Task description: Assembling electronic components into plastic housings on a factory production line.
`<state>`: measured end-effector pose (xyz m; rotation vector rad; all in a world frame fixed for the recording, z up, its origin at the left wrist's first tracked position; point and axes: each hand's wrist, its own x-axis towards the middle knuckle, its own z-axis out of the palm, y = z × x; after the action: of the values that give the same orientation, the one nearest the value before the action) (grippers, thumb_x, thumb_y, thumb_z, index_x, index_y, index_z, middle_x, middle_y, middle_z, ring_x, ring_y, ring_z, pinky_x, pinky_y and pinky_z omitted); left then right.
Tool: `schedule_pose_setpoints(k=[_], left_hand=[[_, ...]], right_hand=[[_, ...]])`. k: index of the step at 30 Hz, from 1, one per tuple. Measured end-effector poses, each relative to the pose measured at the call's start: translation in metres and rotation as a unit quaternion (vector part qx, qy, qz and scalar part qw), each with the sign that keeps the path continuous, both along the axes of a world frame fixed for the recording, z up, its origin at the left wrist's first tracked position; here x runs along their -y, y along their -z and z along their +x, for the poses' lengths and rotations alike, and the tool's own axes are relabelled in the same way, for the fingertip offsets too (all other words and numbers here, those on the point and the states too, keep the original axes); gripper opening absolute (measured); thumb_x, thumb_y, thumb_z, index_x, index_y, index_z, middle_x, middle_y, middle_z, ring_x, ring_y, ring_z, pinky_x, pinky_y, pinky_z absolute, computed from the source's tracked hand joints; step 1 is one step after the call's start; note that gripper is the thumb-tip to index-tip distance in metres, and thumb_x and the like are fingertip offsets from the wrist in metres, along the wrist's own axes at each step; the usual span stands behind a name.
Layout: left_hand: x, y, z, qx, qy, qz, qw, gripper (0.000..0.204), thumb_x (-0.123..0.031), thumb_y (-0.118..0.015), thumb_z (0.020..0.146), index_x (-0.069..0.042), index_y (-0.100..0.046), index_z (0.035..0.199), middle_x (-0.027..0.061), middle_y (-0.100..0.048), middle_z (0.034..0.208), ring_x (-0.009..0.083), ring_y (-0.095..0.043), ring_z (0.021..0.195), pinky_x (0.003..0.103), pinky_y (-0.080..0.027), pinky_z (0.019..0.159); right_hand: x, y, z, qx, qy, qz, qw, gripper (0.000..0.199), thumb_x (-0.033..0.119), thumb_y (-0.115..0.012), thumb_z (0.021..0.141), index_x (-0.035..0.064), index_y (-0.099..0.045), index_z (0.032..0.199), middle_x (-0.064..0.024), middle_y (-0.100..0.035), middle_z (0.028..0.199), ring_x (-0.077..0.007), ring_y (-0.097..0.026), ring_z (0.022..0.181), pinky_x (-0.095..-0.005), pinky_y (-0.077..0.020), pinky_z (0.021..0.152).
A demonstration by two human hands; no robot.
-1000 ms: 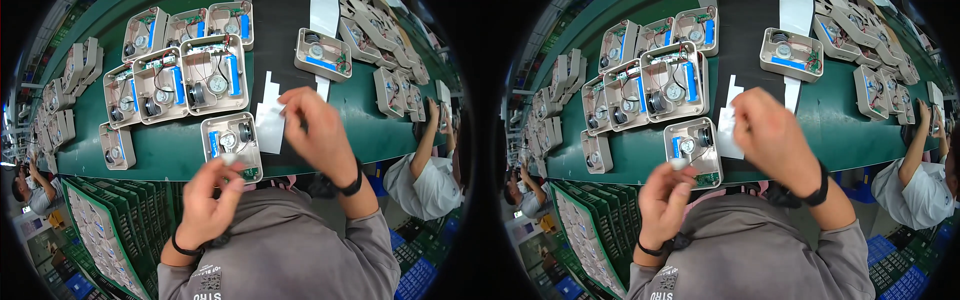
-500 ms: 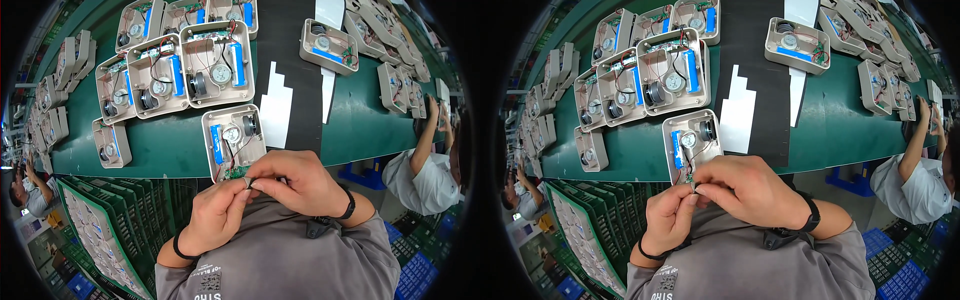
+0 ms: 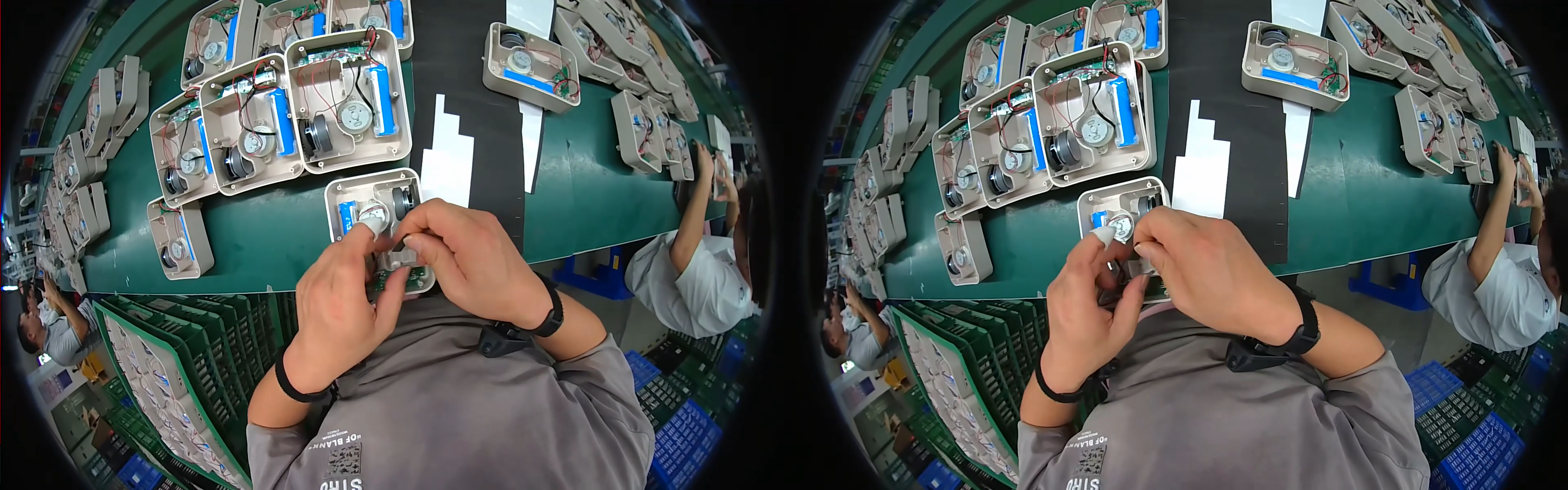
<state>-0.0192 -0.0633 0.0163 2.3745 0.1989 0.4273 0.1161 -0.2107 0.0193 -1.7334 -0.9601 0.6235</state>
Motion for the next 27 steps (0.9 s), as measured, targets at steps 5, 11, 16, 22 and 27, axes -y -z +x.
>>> schedule_pose_setpoints(k=[5, 11, 16, 22, 27], left_hand=[[-0.007, -0.002, -0.002, -0.034, -0.02, 0.005, 0.999, 0.06, -0.004, -0.085, 0.077, 0.001, -0.052, 0.127, 0.0096, -0.072, 0.098, 0.0249, -0.063, 0.067, 0.038, -0.051, 0.058], [-0.026, -0.005, -0.005, -0.102, 0.052, -0.022, 0.993, 0.052, -0.001, -0.084, 0.078, 0.0, -0.055, 0.122, 0.0097, -0.07, 0.091, 0.024, -0.064, 0.064, 0.037, -0.051, 0.057], [-0.027, 0.002, -0.004, -0.078, 0.043, -0.094, 0.992, 0.044, 0.005, -0.08, 0.082, -0.001, -0.056, 0.118, 0.0081, -0.072, 0.09, 0.0167, -0.064, 0.065, 0.03, -0.049, 0.057], [-0.01, 0.023, -0.008, 0.039, -0.001, -0.027, 0.999, 0.043, 0.007, -0.08, 0.08, -0.002, -0.055, 0.114, 0.0104, -0.068, 0.087, 0.0237, -0.064, 0.061, 0.035, -0.05, 0.057], [-0.007, 0.03, -0.009, 0.074, -0.019, -0.016, 0.997, 0.046, 0.008, -0.08, 0.079, -0.002, -0.053, 0.115, 0.0102, -0.069, 0.088, 0.0247, -0.065, 0.065, 0.036, -0.05, 0.06]], right_hand=[[0.0, 0.006, 0.0, 0.017, -0.002, -0.015, 1.0, 0.009, 0.0, -0.059, 0.099, -0.0001, -0.064, 0.106, -0.0113, -0.069, 0.083, -0.023, -0.071, 0.071, -0.0347, -0.0544, 0.064], [0.0, 0.009, 0.004, 0.0, 0.008, -0.023, 1.0, 0.008, 0.001, -0.059, 0.099, -0.0002, -0.064, 0.105, -0.0118, -0.068, 0.081, -0.0227, -0.071, 0.07, -0.0346, -0.0541, 0.064], [0.0, 0.003, 0.011, -0.039, -0.03, -0.058, 0.997, 0.008, 0.001, -0.063, 0.096, 0.0007, -0.064, 0.104, -0.0118, -0.07, 0.092, -0.0266, -0.071, 0.079, -0.0364, -0.055, 0.069], [-0.002, -0.009, 0.002, 0.075, -0.105, -0.045, 0.991, 0.011, 0.003, -0.068, 0.091, 0.0026, -0.063, 0.102, -0.0102, -0.069, 0.106, -0.0339, -0.068, 0.091, -0.0412, -0.0548, 0.075], [-0.002, -0.005, 0.002, 0.092, -0.099, -0.057, 0.989, 0.009, 0.005, -0.068, 0.093, 0.0035, -0.062, 0.1, -0.0107, -0.068, 0.1, -0.0347, -0.067, 0.088, -0.043, -0.0539, 0.072]])
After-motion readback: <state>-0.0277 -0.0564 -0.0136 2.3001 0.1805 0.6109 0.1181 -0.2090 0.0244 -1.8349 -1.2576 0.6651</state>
